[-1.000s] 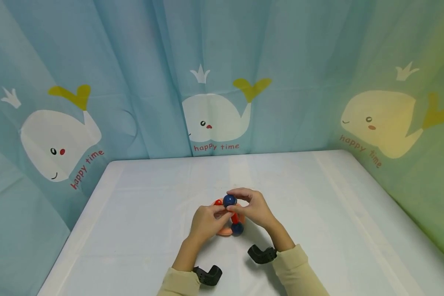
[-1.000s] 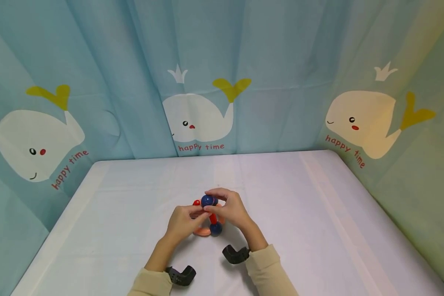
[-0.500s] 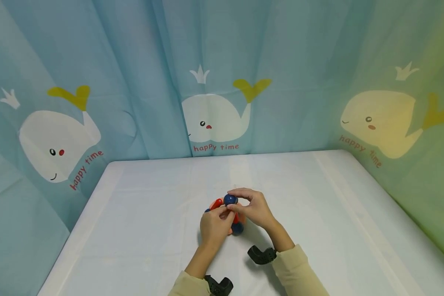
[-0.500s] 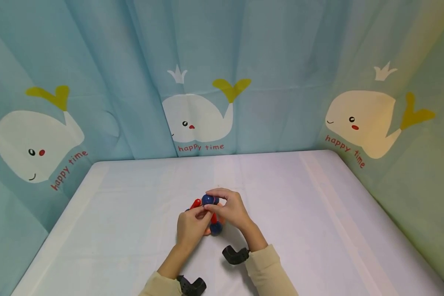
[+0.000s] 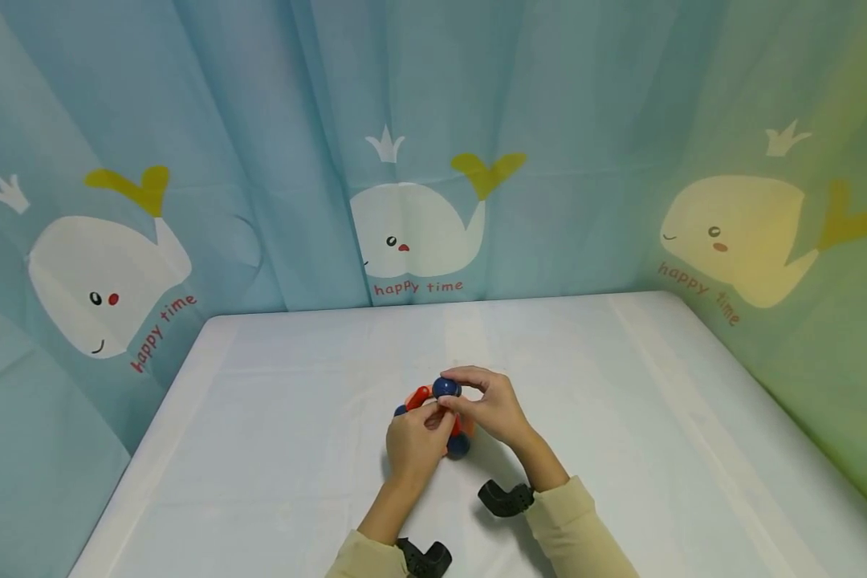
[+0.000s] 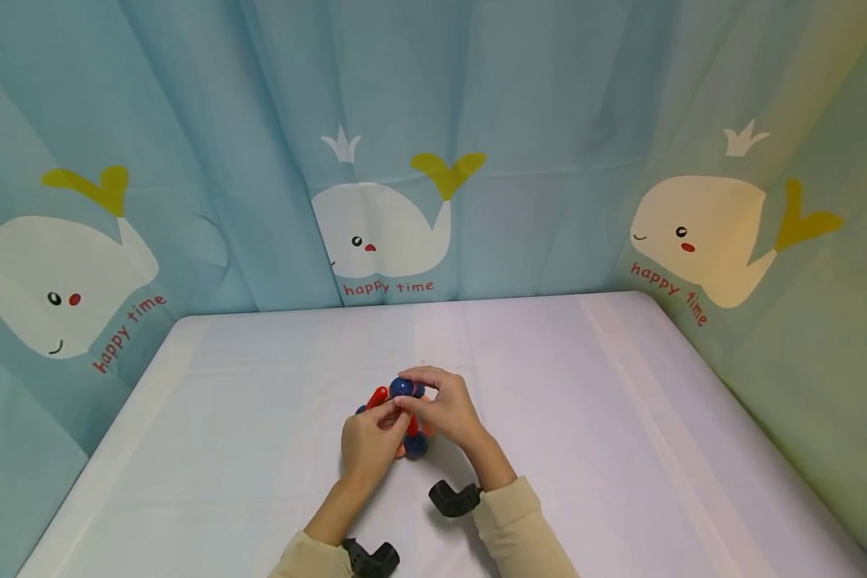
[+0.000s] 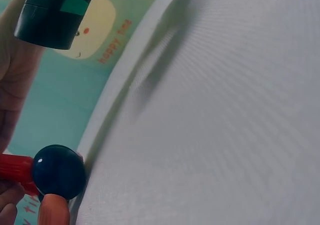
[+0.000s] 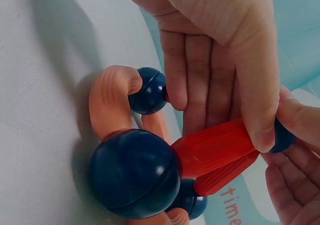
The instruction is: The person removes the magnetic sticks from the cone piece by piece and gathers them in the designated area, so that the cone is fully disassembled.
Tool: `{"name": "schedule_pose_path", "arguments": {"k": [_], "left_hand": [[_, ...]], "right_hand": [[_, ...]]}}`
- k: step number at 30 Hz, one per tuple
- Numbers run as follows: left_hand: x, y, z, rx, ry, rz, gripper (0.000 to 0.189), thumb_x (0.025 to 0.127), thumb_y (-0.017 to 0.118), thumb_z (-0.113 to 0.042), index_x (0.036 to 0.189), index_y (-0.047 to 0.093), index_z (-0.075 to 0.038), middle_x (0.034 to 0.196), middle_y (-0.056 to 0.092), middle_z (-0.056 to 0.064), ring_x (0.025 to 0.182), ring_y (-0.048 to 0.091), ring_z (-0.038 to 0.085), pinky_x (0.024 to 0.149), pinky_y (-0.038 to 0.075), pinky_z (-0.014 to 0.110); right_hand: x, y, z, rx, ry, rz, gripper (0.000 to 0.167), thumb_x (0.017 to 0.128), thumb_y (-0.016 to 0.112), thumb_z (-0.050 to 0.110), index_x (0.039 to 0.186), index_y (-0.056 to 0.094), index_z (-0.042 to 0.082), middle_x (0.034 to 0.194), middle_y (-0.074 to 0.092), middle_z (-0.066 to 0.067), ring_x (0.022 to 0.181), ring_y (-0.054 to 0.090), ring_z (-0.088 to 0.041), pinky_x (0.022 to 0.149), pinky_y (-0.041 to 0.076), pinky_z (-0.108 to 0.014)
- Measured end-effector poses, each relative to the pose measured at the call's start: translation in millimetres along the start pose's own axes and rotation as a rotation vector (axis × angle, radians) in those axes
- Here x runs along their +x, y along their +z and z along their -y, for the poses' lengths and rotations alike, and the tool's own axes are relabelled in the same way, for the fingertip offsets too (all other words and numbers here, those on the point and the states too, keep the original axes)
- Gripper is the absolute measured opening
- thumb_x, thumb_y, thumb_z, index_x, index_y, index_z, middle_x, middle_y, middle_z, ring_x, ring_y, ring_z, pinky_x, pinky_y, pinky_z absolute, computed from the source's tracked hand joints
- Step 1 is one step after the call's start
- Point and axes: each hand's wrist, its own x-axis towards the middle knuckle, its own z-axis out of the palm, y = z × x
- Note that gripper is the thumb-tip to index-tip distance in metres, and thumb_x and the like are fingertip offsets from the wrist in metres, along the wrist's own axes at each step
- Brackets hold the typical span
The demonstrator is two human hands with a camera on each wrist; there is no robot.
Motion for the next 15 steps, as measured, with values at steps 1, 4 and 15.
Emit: {"name": "schedule_pose_path", "arguments": {"k": [1,4,15], "left_hand": [[0.0,-0.1,0.0,0.004,0.006,0.001,0.008,0.078,0.071,-0.020,0.076,0.075,-0.013,0.065,0.067,-0.007,0.056,0.061,0.002,0.053,0.048,0.018],[-0.3,-0.8,-0.4,0.005,0.030,0.002,0.011,0.078,0.072,-0.020,0.081,0.075,-0.009,0.071,0.069,-0.003,0.060,0.063,0.004,0.056,0.050,0.019],[-0.8,0.3,-2.6,-0.024,0.074,-0.003,0.015,0.076,0.076,-0.020,0.084,0.075,-0.007,0.073,0.069,0.000,0.062,0.064,0.006,0.059,0.051,0.020]], "right_hand": [[0.3,0.4,0.3,-0.001,0.007,-0.006,0.028,0.075,0.070,-0.008,0.101,0.063,-0.014,0.103,0.062,-0.026,0.097,0.058,-0.039,0.082,0.046,-0.052],[1.0,1.3,2.4,-0.016,0.039,-0.029,0.028,0.075,0.071,-0.006,0.102,0.063,-0.013,0.102,0.063,-0.024,0.098,0.058,-0.038,0.083,0.046,-0.050],[2.8,-1.9,1.3,-0.019,0.093,-0.051,0.030,0.077,0.071,-0.003,0.104,0.062,-0.013,0.103,0.063,-0.024,0.096,0.059,-0.036,0.087,0.045,-0.046]]}}
